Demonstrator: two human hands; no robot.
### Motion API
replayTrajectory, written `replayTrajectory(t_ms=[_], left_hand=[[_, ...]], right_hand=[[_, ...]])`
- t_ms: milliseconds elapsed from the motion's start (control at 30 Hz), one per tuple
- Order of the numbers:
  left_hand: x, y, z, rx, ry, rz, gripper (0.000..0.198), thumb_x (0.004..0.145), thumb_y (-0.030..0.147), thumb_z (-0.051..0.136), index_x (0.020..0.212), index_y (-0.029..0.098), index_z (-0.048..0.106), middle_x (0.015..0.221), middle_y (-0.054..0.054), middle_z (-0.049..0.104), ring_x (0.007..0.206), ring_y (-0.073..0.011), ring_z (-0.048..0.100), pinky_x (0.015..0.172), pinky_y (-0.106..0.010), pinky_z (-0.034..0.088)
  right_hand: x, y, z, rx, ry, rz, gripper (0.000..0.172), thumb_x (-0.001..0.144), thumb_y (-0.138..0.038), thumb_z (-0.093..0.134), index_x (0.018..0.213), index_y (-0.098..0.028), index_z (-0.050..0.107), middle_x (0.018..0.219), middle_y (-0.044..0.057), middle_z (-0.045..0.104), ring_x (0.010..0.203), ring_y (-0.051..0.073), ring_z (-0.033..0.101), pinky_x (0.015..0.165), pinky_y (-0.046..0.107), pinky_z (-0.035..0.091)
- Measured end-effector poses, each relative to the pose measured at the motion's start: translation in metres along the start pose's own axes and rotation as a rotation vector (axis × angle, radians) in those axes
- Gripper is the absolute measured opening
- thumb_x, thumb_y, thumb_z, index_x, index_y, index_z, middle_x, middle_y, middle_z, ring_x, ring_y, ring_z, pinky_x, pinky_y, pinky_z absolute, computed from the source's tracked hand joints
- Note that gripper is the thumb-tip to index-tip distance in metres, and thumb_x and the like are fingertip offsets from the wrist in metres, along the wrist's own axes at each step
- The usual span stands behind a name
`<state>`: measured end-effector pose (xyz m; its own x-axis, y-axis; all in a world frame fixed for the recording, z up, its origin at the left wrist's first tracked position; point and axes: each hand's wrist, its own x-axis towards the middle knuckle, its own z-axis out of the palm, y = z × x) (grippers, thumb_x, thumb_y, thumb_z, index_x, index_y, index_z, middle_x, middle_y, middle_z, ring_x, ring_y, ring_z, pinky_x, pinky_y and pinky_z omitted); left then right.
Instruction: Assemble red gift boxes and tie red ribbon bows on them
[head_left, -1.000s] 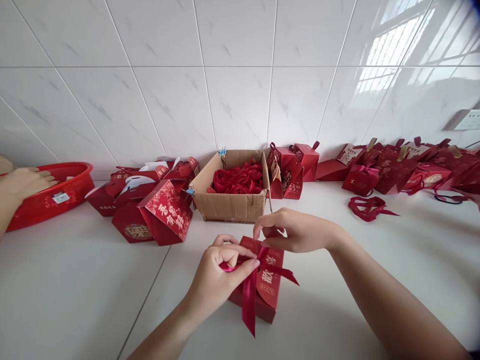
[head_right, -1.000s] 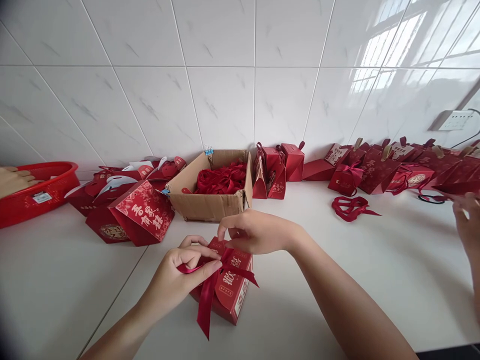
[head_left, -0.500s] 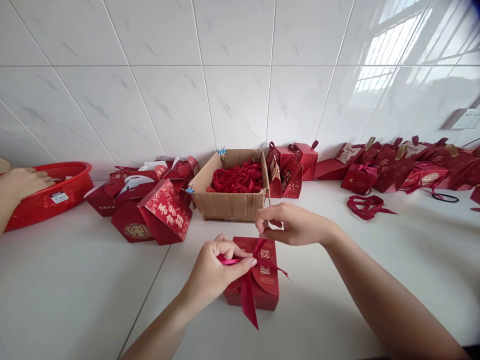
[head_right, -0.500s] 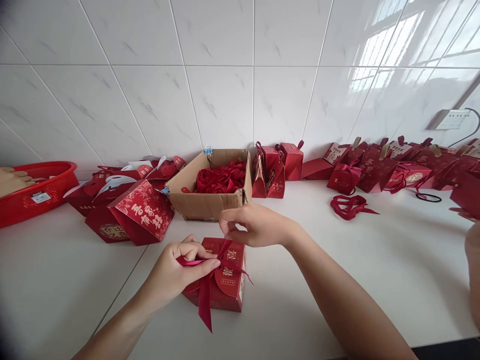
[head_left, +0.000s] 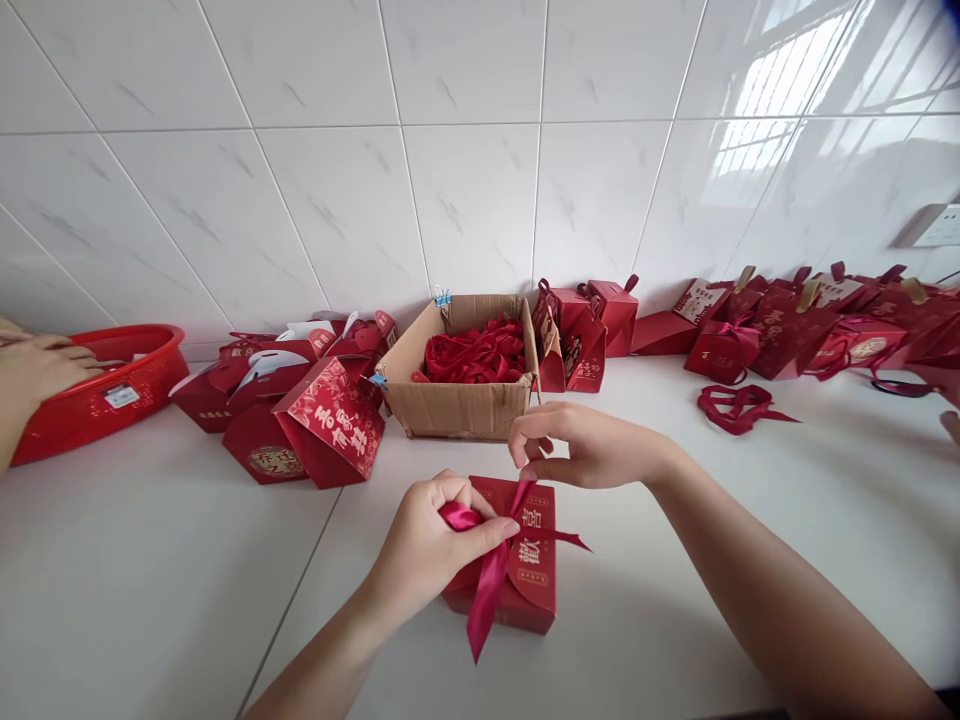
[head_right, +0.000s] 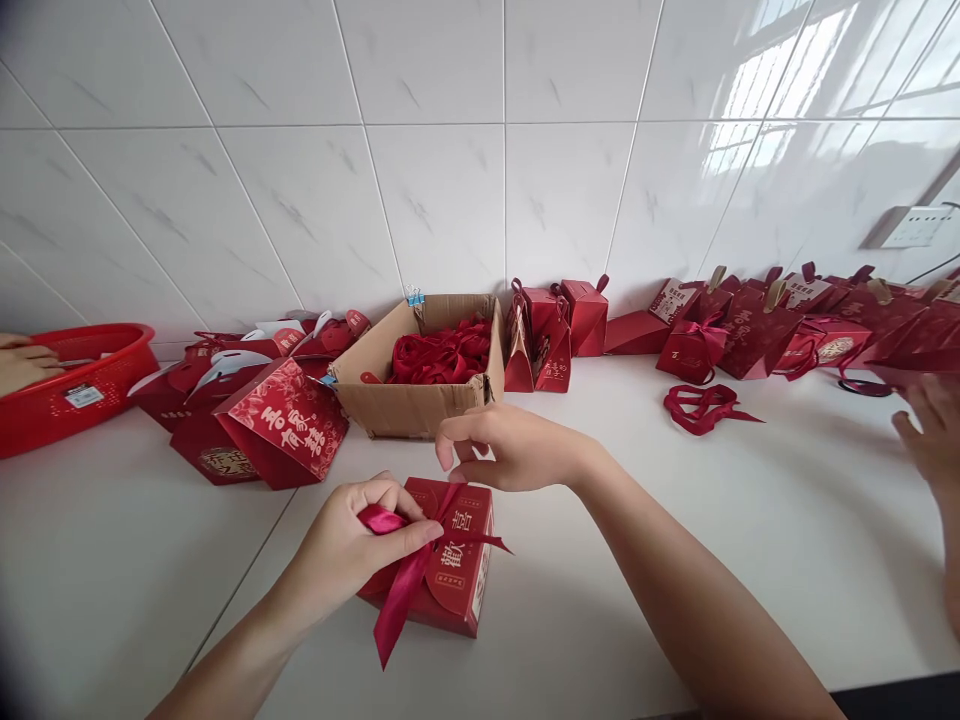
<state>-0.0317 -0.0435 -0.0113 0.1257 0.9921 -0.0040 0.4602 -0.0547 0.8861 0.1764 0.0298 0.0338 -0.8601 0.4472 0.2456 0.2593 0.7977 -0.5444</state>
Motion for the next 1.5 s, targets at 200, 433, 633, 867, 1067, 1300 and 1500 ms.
replayTrajectory(t_ms=[200,433,633,867,1067,1300,1500], left_hand=[[0.002,-0.002,-0.004,0.057,-0.017,0.068,0.043,0.069,0.037,0.071,0.05,0.02,0.036,0.055,0.003,0.043,0.062,-0.0143,0.044,0.062,-0.027,0.035],[0.0,-0.003,-0.008,-0.102,-0.029,0.013,0.043,0.074,0.037,0.069,0.055,0.019,0.035,0.069,0.001,0.059,0.063,-0.0122,0.05,0.062,-0.026,0.038],[-0.004,0.001,-0.01,-0.037,-0.046,0.064,0.023,0.071,0.033,0.072,0.068,0.019,0.056,0.065,0.004,0.055,0.061,-0.0108,0.047,0.059,-0.023,0.036],[-0.004,0.0,-0.004,-0.075,-0.02,0.07,0.019,0.064,0.012,0.059,0.065,0.02,0.043,0.067,0.006,0.059,0.063,-0.0111,0.049,0.059,-0.022,0.038],[-0.005,0.008,-0.003,0.016,-0.001,0.053,0.018,0.065,0.018,0.063,0.063,0.02,0.045,0.068,0.002,0.062,0.065,-0.0147,0.051,0.062,-0.027,0.041],[-0.009,0.005,0.001,0.212,0.091,0.134,0.019,0.071,0.028,0.065,0.064,0.022,0.049,0.07,0.001,0.064,0.08,-0.0222,0.054,0.078,-0.036,0.041],[-0.007,0.002,-0.002,0.263,0.052,0.127,0.02,0.076,0.037,0.065,0.069,0.022,0.053,0.079,0.0,0.064,0.088,-0.0234,0.054,0.083,-0.037,0.041]], right_hand=[[0.0,0.004,-0.002,-0.032,0.042,-0.025,0.004,0.086,-0.017,0.061,0.083,-0.017,0.058,0.076,0.0,0.06,0.069,0.011,0.051,0.065,0.024,0.041],[-0.001,-0.008,0.001,-0.207,0.061,0.116,0.006,0.085,-0.014,0.06,0.089,-0.018,0.059,0.087,0.002,0.064,0.075,0.013,0.055,0.064,0.025,0.04],[-0.007,-0.056,0.008,-0.349,0.119,0.045,0.024,0.085,-0.041,0.065,0.079,-0.019,0.057,0.07,-0.002,0.057,0.06,0.011,0.048,0.056,0.025,0.035],[-0.001,-0.087,0.074,-0.738,-0.011,-0.094,0.004,0.083,-0.012,0.059,0.086,-0.015,0.059,0.081,0.004,0.067,0.071,0.021,0.061,0.053,0.032,0.036],[0.001,-0.086,0.089,-0.765,0.095,-0.157,0.013,0.082,-0.008,0.051,0.075,-0.015,0.06,0.071,0.005,0.065,0.061,0.019,0.059,0.048,0.032,0.036],[-0.003,-0.085,0.092,-0.779,0.126,-0.295,0.018,0.075,-0.01,0.052,0.06,-0.017,0.059,0.054,0.005,0.059,0.046,0.017,0.049,0.046,0.034,0.036],[-0.004,-0.086,0.096,-0.755,0.074,-0.342,0.02,0.073,-0.009,0.057,0.056,-0.021,0.057,0.049,0.0,0.056,0.042,0.016,0.044,0.044,0.032,0.035]])
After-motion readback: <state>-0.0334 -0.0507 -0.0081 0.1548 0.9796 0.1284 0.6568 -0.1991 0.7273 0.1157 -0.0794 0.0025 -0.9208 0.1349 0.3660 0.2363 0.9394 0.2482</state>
